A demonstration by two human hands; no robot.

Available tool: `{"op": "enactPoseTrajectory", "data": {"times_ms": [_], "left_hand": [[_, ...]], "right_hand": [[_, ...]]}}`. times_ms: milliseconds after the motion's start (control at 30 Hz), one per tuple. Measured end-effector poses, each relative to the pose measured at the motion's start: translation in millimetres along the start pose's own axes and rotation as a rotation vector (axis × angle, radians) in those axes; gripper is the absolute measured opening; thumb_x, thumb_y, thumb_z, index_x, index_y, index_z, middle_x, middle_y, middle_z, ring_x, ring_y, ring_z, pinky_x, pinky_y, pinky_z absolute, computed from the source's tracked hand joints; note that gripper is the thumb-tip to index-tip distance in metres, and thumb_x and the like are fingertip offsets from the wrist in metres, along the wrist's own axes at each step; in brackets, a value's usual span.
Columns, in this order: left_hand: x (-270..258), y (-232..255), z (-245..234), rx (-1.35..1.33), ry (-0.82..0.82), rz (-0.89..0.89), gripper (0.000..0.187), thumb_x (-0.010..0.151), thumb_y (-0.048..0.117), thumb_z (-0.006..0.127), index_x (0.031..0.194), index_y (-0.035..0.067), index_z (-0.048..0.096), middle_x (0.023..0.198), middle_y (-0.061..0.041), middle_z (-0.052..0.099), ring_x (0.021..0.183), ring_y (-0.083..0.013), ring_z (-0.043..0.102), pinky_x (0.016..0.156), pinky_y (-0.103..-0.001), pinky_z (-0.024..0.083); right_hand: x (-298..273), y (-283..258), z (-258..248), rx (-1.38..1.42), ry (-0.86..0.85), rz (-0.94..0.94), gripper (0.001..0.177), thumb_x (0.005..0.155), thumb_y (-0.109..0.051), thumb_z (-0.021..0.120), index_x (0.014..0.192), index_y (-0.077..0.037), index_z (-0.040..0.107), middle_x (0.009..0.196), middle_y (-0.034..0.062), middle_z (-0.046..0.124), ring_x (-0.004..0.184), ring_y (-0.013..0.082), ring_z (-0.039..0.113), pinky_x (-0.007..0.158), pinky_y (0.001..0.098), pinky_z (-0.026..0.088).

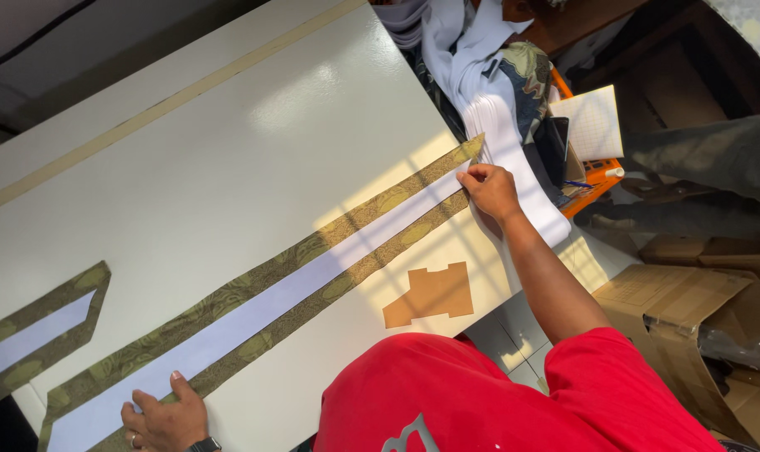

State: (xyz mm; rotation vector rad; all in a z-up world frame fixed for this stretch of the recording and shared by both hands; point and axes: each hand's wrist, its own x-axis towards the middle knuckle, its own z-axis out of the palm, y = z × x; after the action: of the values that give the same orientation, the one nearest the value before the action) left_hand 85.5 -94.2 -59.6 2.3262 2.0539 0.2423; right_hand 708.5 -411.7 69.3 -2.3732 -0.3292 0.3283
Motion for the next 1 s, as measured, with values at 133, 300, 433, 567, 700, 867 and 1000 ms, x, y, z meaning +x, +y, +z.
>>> {"op": "enactPoseTrajectory", "data": {"times_ms": [133,300,433,567,700,867,1000], "left_hand": [[6.6,0.7,-2.6,-0.007,-0.064,-0.040,0.069,0.103,0.052,0.071,0.143,-0.002,0.058,0.155,-0.025,0.043,0.132,-0.0522,0.041,0.105,-0.065,0.037],[8.1,-0.2,-5.9,0.003,-0.092,-0.042,0.072,0.105,0.050,0.068,0.144,-0.008,0.054,0.154,-0.029,0.041,0.131,-0.0520,0.042,0.105,-0.064,0.038],[-2.3,-2.9,-10.1,-0.092,-0.030,-0.010,0.077,0.108,0.048,0.066,0.146,-0.016,0.047,0.153,-0.035,0.035,0.138,-0.0528,0.039,0.110,-0.063,0.037],[-27.2,6.6,-20.5,-0.115,-0.032,-0.028,0.078,0.102,0.047,0.069,0.149,-0.011,0.047,0.155,-0.036,0.032,0.139,-0.0537,0.035,0.112,-0.067,0.030],[-56.0,34.6,-38.8,-0.126,-0.020,-0.024,0.076,0.099,0.053,0.073,0.149,0.002,0.050,0.157,-0.031,0.032,0.142,-0.0534,0.030,0.113,-0.071,0.022],[-89.4,54.9,-64.2,-0.185,-0.038,-0.040,0.081,0.093,0.055,0.073,0.153,0.006,0.052,0.163,-0.025,0.032,0.146,-0.0509,0.029,0.113,-0.071,0.020],[-110.3,57.4,-83.8,-0.210,-0.025,-0.064,0.081,0.088,0.054,0.074,0.149,0.006,0.052,0.161,-0.025,0.031,0.143,-0.0490,0.029,0.112,-0.069,0.020]], "right_hand": [[-1.9,1.3,2.7,-0.023,0.007,0.016,0.030,0.088,-0.030,0.080,0.095,-0.002,0.078,0.080,0.0077,0.076,0.071,0.0150,0.069,0.069,0.0298,0.054],[-4.3,5.4,1.2,0.012,0.145,-0.021,0.031,0.088,-0.027,0.082,0.101,-0.001,0.073,0.077,0.0067,0.071,0.070,0.0157,0.066,0.068,0.0306,0.054],[-28.5,2.8,-19.8,0.127,-0.040,0.099,0.024,0.091,-0.027,0.073,0.102,-0.006,0.075,0.083,0.0043,0.072,0.067,0.0170,0.066,0.062,0.0340,0.053],[-94.6,-13.4,-22.7,-0.344,-0.440,-0.181,0.059,0.065,-0.039,0.094,0.111,-0.011,0.071,0.100,0.0071,0.074,0.094,0.0249,0.067,0.084,0.0380,0.055],[-154.3,-32.2,-4.4,-0.628,-0.430,-0.351,0.084,0.049,-0.038,0.099,0.121,-0.012,0.063,0.124,0.0144,0.064,0.117,0.0375,0.054,0.088,0.0443,0.052],[-154.2,-28.4,3.0,-0.727,-0.623,-0.222,0.062,0.067,-0.040,0.090,0.120,-0.018,0.067,0.111,0.0085,0.071,0.108,0.0324,0.066,0.090,0.0442,0.054],[-140.0,-27.0,-21.2,-0.514,-0.800,-0.240,0.034,0.081,-0.033,0.081,0.110,-0.015,0.077,0.093,0.0072,0.079,0.086,0.0274,0.075,0.079,0.0379,0.058]]}}
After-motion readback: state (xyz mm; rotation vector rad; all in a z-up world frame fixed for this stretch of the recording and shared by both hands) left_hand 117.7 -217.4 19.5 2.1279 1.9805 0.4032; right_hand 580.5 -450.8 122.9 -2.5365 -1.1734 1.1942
